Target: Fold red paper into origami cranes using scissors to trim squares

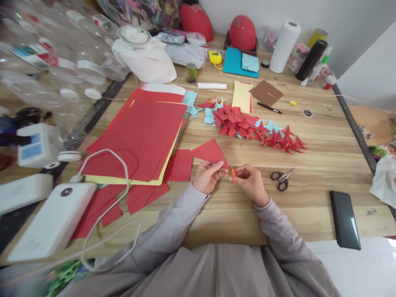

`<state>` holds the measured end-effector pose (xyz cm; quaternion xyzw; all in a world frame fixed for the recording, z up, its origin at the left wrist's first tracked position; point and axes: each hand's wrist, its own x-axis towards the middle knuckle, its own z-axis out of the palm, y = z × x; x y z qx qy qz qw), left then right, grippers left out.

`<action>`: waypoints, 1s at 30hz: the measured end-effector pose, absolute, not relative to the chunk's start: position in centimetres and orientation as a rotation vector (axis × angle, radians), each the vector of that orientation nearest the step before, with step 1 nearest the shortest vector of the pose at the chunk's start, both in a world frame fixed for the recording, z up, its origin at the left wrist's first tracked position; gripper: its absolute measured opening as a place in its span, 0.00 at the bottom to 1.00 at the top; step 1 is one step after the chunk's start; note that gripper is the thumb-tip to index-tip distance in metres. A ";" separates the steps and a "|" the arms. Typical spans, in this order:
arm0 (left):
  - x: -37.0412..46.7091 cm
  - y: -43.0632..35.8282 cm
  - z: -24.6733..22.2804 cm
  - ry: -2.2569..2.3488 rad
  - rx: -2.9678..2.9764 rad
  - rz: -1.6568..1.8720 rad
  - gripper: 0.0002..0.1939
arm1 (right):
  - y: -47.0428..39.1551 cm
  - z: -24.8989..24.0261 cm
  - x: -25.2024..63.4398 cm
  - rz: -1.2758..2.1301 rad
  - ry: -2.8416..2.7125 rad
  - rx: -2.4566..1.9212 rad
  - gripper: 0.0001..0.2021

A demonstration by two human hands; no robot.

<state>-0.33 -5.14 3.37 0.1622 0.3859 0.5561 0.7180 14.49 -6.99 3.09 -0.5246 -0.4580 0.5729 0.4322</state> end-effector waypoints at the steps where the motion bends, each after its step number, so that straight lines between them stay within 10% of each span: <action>1: -0.3 -5.1 3.4 0.857 0.361 1.226 0.14 | -7.0 3.1 14.5 1.423 -1.142 -1.324 0.18; 30: 0.5 -5.7 3.6 1.010 0.280 1.369 0.16 | -7.4 3.8 14.1 1.466 -1.027 -1.365 0.19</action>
